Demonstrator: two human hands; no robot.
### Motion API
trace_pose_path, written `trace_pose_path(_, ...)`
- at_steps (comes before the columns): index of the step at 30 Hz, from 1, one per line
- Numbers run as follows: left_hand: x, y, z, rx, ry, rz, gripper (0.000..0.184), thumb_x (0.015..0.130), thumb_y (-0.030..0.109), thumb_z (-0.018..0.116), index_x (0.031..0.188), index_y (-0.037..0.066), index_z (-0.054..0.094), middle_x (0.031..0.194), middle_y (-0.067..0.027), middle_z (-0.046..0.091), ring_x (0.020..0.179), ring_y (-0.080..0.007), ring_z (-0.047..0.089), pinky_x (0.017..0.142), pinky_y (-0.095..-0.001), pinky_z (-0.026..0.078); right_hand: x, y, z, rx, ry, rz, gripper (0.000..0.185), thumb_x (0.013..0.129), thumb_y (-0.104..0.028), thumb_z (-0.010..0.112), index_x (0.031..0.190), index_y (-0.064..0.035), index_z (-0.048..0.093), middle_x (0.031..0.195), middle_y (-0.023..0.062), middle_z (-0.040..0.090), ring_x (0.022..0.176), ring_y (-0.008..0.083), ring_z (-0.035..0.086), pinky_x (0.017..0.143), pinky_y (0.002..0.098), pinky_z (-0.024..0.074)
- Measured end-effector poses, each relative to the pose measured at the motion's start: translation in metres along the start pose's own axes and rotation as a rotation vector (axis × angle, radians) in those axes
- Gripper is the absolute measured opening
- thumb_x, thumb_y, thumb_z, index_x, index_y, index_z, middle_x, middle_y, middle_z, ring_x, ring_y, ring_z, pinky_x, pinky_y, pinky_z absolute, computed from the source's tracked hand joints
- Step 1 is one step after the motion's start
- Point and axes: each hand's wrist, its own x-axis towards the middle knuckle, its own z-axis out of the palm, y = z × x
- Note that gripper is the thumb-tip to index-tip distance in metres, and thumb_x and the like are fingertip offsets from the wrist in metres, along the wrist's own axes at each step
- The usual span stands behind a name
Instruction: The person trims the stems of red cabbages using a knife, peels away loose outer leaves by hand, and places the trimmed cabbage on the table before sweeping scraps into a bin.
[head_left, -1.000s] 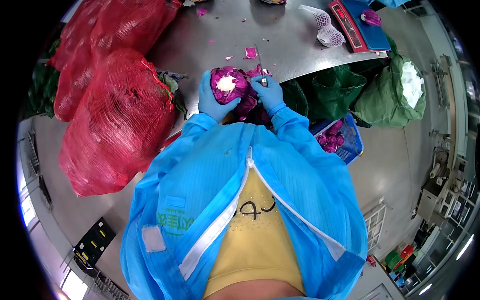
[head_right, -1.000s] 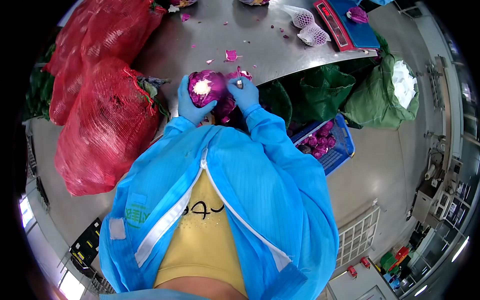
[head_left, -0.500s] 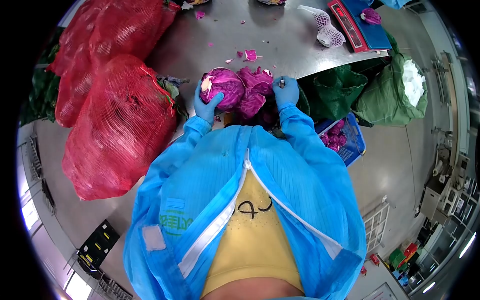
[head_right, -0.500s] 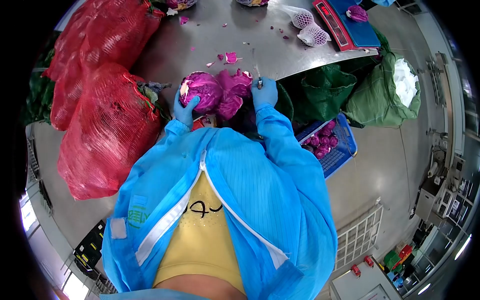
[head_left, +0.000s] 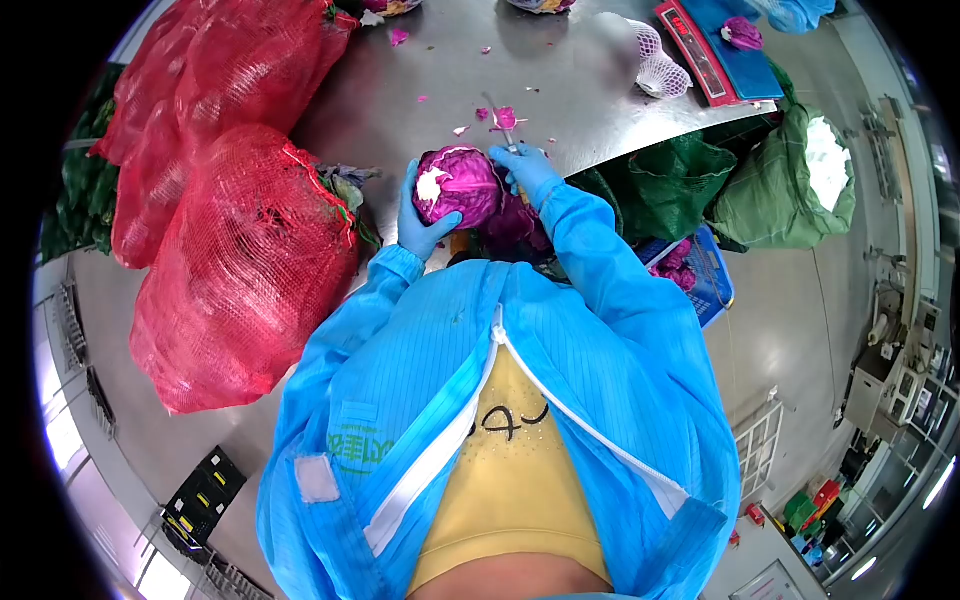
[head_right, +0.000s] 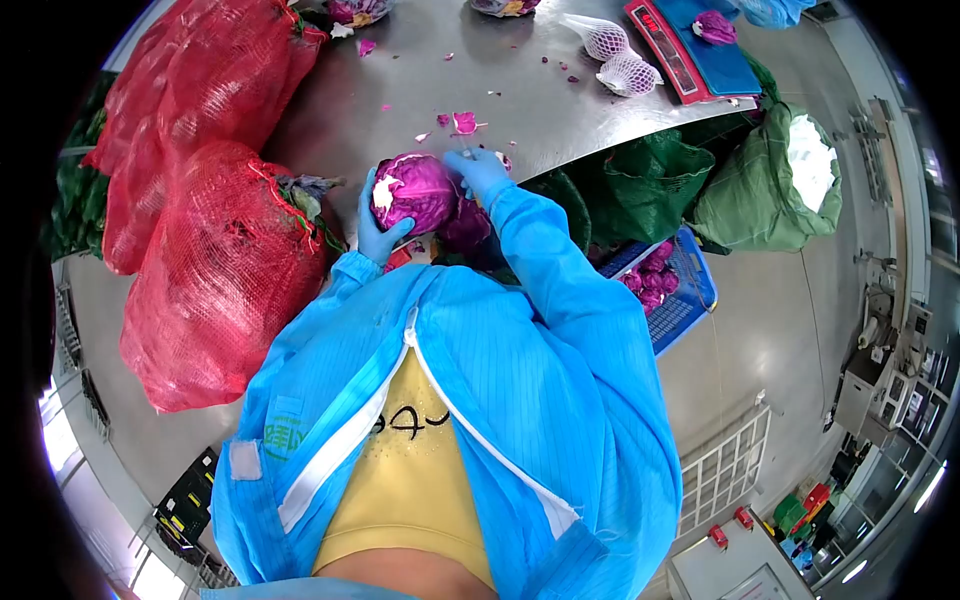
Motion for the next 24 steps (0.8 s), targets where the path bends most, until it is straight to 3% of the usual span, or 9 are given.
trace_pose_path(4,-0.011,0.006,-0.002,0.255,0.052,0.018,0.102,0.067,0.02,0.082,0.145,0.004,0.019,0.141,-0.0153,0.032,0.126,-0.0268,0.04,0.105,-0.0382,0.037,0.0,0.006,0.0,-0.034,-0.099,0.041,0.032,0.084,-0.034,0.066,0.098,-0.0052,0.064,0.07,-0.0001,0.056,0.055,0.011,0.047,0.049,0.0247,0.0388)
trace_pose_path(6,-0.014,0.01,0.01,-0.1,0.15,-0.261,0.111,0.063,0.027,0.086,0.143,-0.002,0.016,0.14,-0.0179,0.032,0.129,-0.028,0.037,0.107,-0.0385,0.034,-0.004,0.007,-0.001,-0.018,-0.114,0.047,0.034,0.083,-0.035,0.067,0.096,-0.0041,0.064,0.067,0.0,0.056,0.054,0.0113,0.048,0.049,0.025,0.0393)
trace_pose_path(9,-0.008,0.049,0.032,-0.145,0.286,-0.388,0.113,0.061,0.023,0.088,0.143,-0.003,0.015,0.14,-0.0184,0.031,0.128,-0.0274,0.037,0.105,-0.0372,0.037,-0.017,0.002,0.002,-0.101,-0.092,-0.044,0.035,0.083,-0.035,0.067,0.093,-0.0022,0.065,0.069,0.0022,0.06,0.057,0.0115,0.053,0.051,0.0249,0.0431)
trace_pose_path(12,-0.005,0.04,0.029,-0.211,0.309,-0.415,0.106,0.059,0.018,0.089,0.14,0.0,0.023,0.135,-0.0157,0.037,0.123,-0.0259,0.043,0.099,-0.0361,0.044,-0.016,0.005,0.005,-0.295,-0.003,-0.171,0.031,0.082,-0.032,0.066,0.09,-0.0024,0.066,0.073,0.0094,0.065,0.063,0.0201,0.062,0.057,0.0311,0.0495)
trace_pose_path(14,-0.007,0.038,0.027,-0.249,0.287,-0.434,0.102,0.059,0.017,0.089,0.138,0.002,0.026,0.132,-0.0146,0.04,0.12,-0.0252,0.046,0.097,-0.0358,0.046,-0.013,0.009,0.007,-0.743,0.195,-0.45,0.027,0.08,-0.029,0.064,0.088,-0.0043,0.066,0.078,0.016,0.067,0.073,0.0302,0.066,0.066,0.0386,0.0517)
trace_pose_path(17,-0.003,0.04,0.02,-0.301,0.328,-0.459,0.091,0.062,0.018,0.087,0.135,0.007,0.033,0.127,-0.0118,0.046,0.114,-0.0248,0.051,0.091,-0.0384,0.051,-0.008,0.014,0.002,-0.638,0.235,-0.381,0.028,0.078,-0.029,0.064,0.094,-0.006,0.065,0.084,0.0175,0.066,0.08,0.0365,0.063,0.072,0.043,0.0506)
trace_pose_path(19,-0.001,0.044,0.01,-0.427,0.327,-0.63,0.083,0.068,0.019,0.083,0.134,0.01,0.035,0.125,-0.0109,0.048,0.112,-0.0258,0.053,0.086,-0.0417,0.053,-0.017,0.014,0.002,-0.694,0.222,-0.408,0.03,0.077,-0.03,0.065,0.097,-0.0073,0.064,0.086,0.0164,0.067,0.082,0.0352,0.064,0.073,0.0428,0.0506)
trace_pose_path(21,0.0,0.033,-0.001,-0.502,0.225,-0.564,0.075,0.073,0.027,0.078,0.133,0.012,0.036,0.125,-0.0121,0.049,0.112,-0.0285,0.053,0.083,-0.0465,0.054,-0.022,0.007,0.0,-0.748,0.212,-0.438,0.033,0.077,-0.031,0.066,0.1,-0.0085,0.063,0.088,0.0152,0.067,0.084,0.0338,0.064,0.075,0.0426,0.0507)
trace_pose_path(24,0.005,0.038,-0.005,-0.729,0.258,-0.782,0.081,0.072,0.046,0.074,0.136,0.015,0.034,0.133,-0.0131,0.044,0.118,-0.0337,0.05,0.089,-0.0554,0.048,-0.02,0.006,-0.006,-0.84,0.238,-0.293,0.037,0.076,-0.031,0.068,0.108,-0.015,0.06,0.092,0.0115,0.066,0.088,0.0322,0.064,0.077,0.0435,0.0505)
